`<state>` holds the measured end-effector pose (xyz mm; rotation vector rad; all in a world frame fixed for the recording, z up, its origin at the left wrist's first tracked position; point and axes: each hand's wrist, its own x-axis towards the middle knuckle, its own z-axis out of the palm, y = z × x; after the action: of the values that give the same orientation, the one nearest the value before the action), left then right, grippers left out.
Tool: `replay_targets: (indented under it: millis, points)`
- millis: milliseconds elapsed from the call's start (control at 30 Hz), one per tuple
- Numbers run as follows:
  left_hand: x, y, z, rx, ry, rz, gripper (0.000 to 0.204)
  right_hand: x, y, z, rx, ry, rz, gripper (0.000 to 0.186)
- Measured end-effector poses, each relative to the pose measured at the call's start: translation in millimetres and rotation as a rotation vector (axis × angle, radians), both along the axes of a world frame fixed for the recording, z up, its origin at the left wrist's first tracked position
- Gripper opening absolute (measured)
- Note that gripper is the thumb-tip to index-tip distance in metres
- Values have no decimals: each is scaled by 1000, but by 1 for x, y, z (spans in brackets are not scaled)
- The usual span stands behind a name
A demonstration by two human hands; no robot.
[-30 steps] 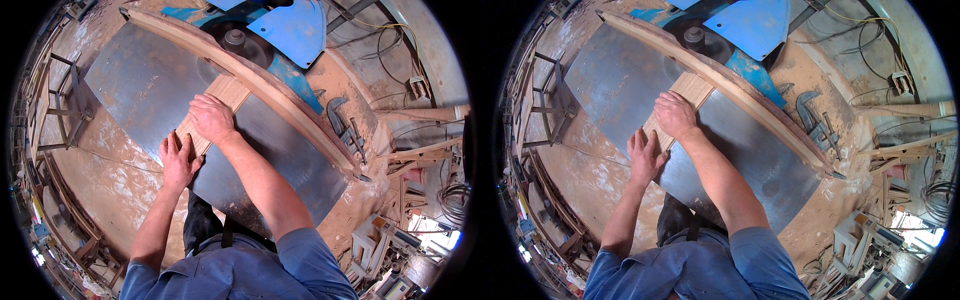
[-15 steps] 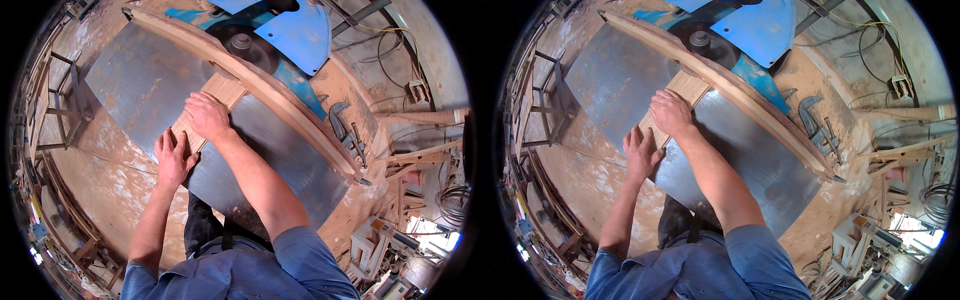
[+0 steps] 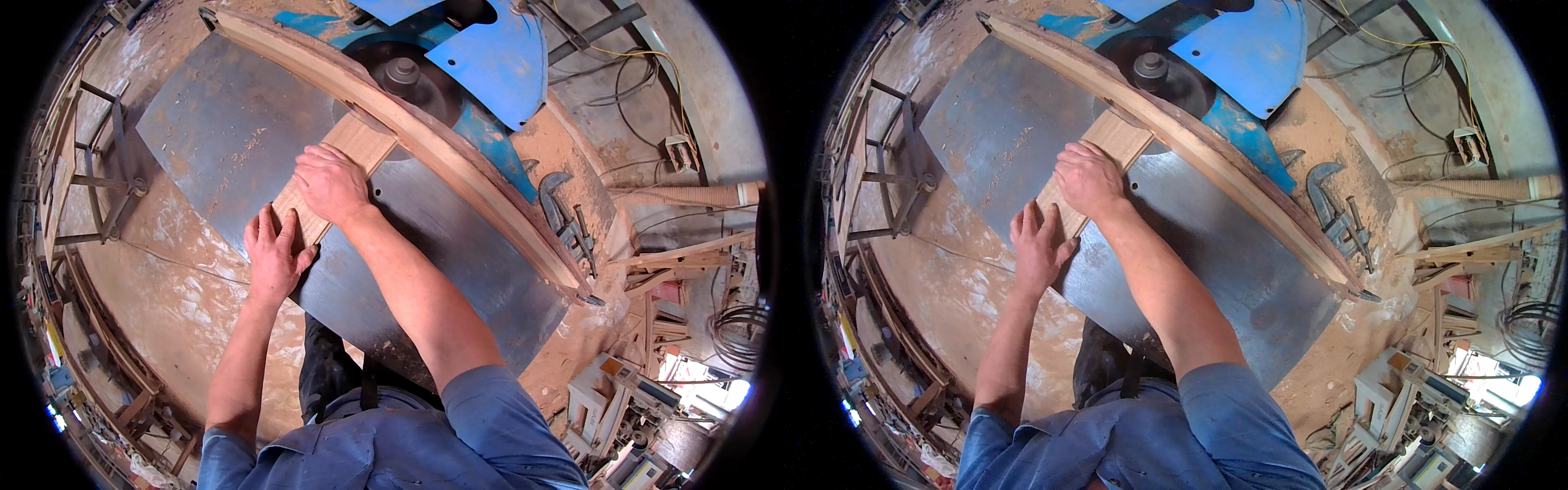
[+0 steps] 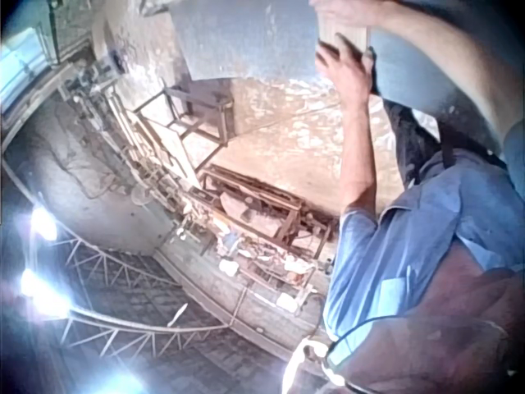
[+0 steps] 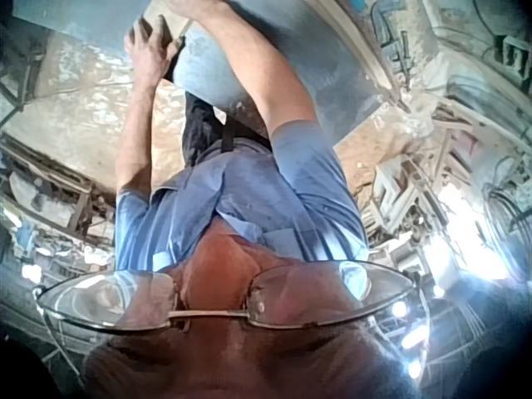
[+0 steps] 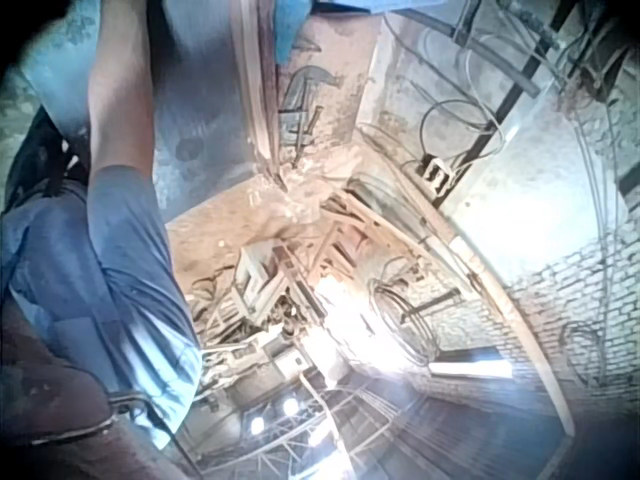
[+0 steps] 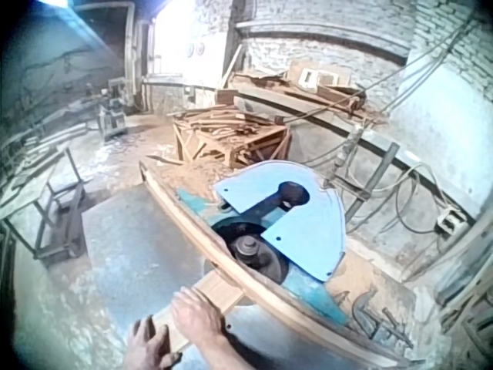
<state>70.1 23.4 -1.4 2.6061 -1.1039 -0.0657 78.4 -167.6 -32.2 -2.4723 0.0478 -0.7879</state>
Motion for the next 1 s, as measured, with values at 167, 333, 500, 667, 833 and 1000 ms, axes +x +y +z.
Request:
replay_targets:
  millis: [167, 333, 500, 667, 833, 1000]
  points:
    - [7, 4, -2, -7, -20, -7, 71, 7, 3, -2, 5, -21, 9, 14]
    - [12, 3, -1, -17, -14, -9, 71, 13, 4, -4, -5, -39, 0, 14]
    - [16, 5, -2, -1, -33, -6, 71, 16, 5, 0, -11, -26, 8, 14]
    - [18, 5, -2, -1, -18, -7, 70, 18, 5, 1, -3, -1, 10, 15]
    - [21, 4, 1, -1, -25, -14, 70, 20, 4, 1, 8, 7, 13, 15]
    - [24, 6, -1, -4, -31, -13, 70, 23, 5, 2, 13, 6, 21, 16]
